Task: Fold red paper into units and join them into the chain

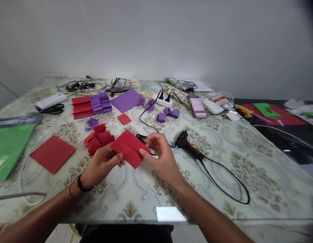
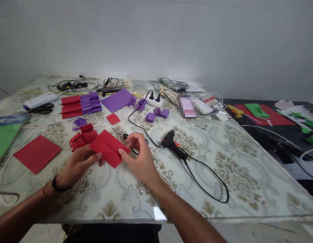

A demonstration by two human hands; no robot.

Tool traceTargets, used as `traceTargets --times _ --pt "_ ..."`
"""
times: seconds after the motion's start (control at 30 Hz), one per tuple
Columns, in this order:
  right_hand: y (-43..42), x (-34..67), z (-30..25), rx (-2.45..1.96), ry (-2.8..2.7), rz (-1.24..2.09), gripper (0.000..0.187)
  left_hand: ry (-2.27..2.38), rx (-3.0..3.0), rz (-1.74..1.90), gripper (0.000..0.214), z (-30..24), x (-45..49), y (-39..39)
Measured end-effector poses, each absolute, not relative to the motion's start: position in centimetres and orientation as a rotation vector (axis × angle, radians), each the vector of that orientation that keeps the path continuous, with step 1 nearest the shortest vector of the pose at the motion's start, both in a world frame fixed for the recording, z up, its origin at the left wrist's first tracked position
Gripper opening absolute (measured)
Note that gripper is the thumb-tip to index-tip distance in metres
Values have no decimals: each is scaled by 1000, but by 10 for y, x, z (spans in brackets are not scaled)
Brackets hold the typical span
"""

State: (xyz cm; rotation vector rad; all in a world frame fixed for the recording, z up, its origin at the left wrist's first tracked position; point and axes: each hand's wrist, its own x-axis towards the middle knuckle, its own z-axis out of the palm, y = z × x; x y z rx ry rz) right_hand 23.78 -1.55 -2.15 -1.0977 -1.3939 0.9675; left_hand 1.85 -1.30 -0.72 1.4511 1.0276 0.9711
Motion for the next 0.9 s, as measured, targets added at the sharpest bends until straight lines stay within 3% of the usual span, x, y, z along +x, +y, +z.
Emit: traceTargets --times 0.17,0.53,0.73,0.9 --pt "-13 241 -23 -1054 -1736 653 21 1022 1566 936 13 -7 22 -16" --pt "-16 236 -22 -1094 -1676 1019 39 966 1397 978 17 -11 24 -17" --pt "-21 231 -22 -1210 -1666 1033 46 991 1391 897 24 -14 23 -16" --pt "-23 229 -20 -1134 -1776 1023 44 1026 1548 860 49 -19 24 -18"
